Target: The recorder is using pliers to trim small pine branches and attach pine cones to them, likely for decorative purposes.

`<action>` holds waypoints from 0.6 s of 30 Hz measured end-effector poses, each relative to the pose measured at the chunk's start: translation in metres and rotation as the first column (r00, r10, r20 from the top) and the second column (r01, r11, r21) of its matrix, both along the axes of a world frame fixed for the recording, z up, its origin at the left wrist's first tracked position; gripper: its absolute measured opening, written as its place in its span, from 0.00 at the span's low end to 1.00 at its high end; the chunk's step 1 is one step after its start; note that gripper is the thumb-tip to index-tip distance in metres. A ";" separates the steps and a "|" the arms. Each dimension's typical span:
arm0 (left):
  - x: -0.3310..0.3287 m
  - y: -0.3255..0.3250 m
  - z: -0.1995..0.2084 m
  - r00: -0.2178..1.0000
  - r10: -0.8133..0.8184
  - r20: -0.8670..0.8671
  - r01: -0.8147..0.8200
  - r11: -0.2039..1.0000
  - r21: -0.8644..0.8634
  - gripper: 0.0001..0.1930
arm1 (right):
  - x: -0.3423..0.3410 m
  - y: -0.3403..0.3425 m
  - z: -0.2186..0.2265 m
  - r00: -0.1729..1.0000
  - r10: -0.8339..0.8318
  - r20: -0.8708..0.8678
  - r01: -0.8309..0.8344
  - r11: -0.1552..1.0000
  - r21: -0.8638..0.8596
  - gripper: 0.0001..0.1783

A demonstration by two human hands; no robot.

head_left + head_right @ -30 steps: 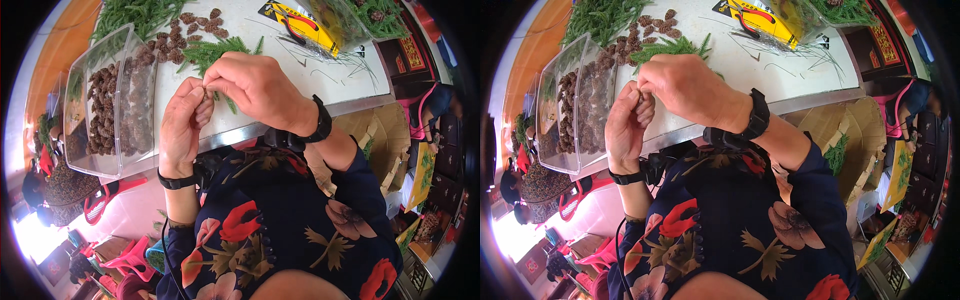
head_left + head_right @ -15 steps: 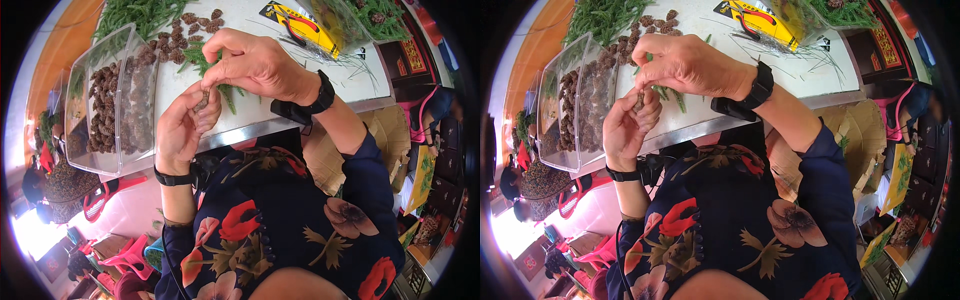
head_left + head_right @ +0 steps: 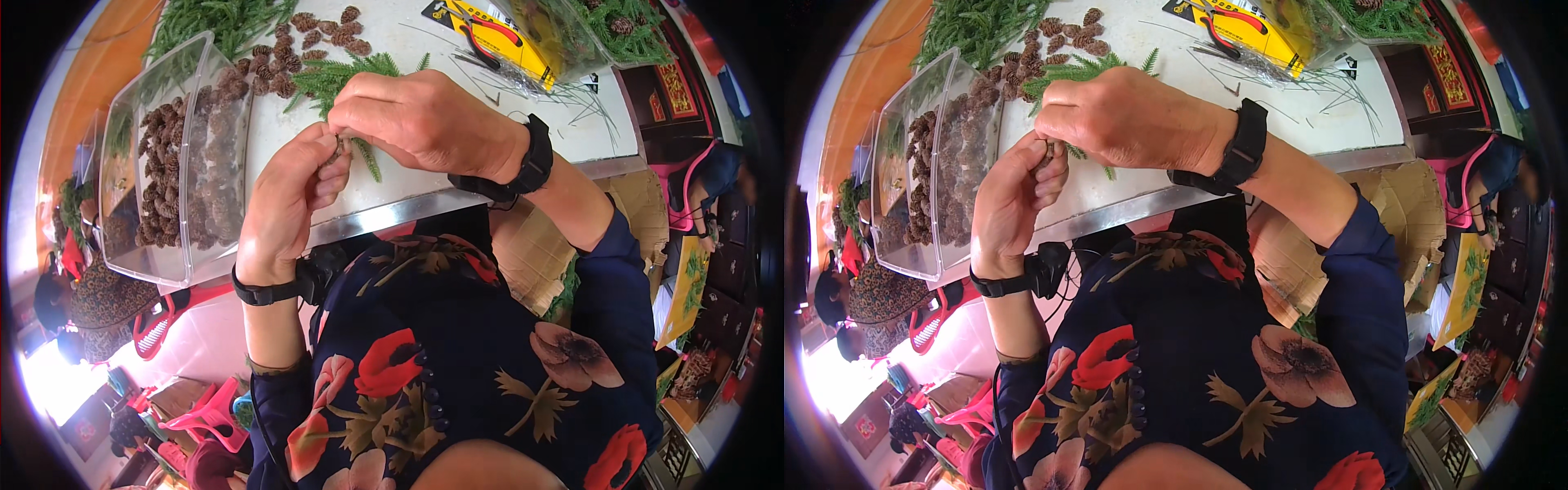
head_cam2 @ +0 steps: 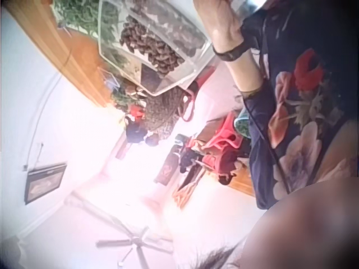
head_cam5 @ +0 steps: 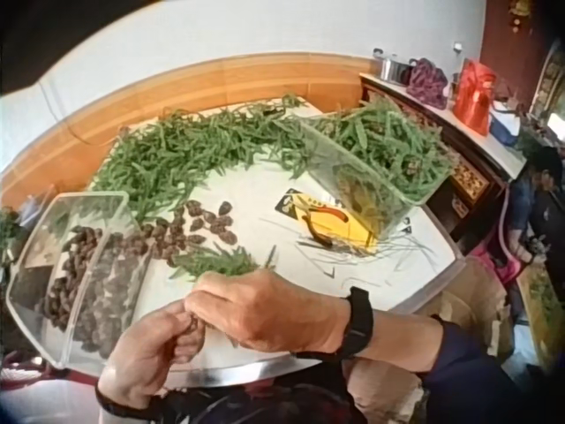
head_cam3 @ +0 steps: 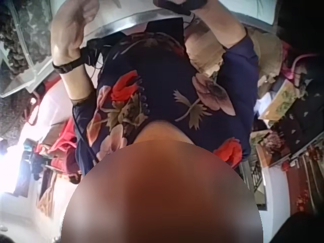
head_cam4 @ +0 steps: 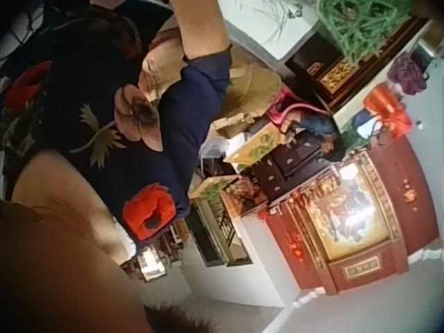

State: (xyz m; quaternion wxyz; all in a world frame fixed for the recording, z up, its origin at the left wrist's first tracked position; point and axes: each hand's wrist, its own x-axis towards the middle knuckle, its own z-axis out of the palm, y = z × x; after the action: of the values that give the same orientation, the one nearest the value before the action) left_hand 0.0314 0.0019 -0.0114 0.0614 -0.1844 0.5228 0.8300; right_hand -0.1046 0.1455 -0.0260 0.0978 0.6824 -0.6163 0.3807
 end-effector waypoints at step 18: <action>0.000 0.015 0.006 0.995 -0.057 -0.077 0.027 0.940 -0.341 0.09 | -0.012 0.011 0.018 0.969 -0.047 0.241 0.061 0.997 -0.050 0.11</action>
State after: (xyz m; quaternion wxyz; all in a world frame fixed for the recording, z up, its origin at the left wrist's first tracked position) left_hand 0.0318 0.0168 -0.0052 0.0238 -0.1451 0.6641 0.7331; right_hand -0.1166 0.1570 -0.0081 0.0524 0.6115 -0.6307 0.4750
